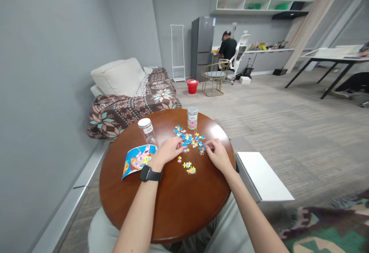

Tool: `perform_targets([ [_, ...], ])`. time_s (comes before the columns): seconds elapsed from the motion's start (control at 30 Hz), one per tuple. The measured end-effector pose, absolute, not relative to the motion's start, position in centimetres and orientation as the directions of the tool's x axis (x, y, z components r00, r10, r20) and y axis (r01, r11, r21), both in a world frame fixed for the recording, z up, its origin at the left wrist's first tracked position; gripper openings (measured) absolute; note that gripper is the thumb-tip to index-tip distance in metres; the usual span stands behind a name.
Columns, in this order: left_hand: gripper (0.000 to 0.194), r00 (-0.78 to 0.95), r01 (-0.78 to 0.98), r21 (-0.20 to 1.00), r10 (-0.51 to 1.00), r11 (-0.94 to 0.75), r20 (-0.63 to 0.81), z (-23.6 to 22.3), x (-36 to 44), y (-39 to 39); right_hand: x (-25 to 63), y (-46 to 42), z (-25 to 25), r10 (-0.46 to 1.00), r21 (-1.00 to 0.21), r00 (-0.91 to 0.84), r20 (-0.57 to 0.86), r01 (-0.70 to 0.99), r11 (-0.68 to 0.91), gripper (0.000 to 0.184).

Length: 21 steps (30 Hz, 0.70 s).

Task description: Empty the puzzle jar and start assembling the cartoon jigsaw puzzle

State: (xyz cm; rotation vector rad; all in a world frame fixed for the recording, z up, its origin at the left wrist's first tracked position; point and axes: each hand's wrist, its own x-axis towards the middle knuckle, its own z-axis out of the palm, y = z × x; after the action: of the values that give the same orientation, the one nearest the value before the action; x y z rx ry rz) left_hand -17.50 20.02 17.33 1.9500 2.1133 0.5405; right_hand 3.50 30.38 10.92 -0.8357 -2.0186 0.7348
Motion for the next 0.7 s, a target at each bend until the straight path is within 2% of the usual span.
perform_targets([
  [0.23, 0.044, -0.038, 0.905, 0.419, 0.995, 0.075, -0.096, 16.9, -17.5, 20.0, 3.3, 30.6, 10.0, 0.734, -0.683, -0.485, 0.476, 0.321, 0.656, 0.013],
  [0.37, 0.049, -0.007, 0.883, 0.464, 0.992, 0.064, -0.124, 16.6, -17.4, 20.2, 3.2, 30.3, 10.1, 0.707, -0.655, -0.515, 0.484, 0.323, 0.683, 0.017],
  [0.57, 0.045, -0.005, 0.889, 0.456, 0.996, 0.047, -0.093, 16.2, -17.1, 20.3, 3.1, 30.0, 10.3, 0.624, -0.658, -0.628, 0.465, 0.225, 0.718, 0.017],
  [0.7, 0.023, -0.113, 0.936, 0.342, 0.992, 0.089, 0.051, 16.1, -17.0, 20.2, 3.1, 30.2, 10.0, 0.604, -0.663, -0.642, 0.473, 0.192, 0.724, 0.02],
])
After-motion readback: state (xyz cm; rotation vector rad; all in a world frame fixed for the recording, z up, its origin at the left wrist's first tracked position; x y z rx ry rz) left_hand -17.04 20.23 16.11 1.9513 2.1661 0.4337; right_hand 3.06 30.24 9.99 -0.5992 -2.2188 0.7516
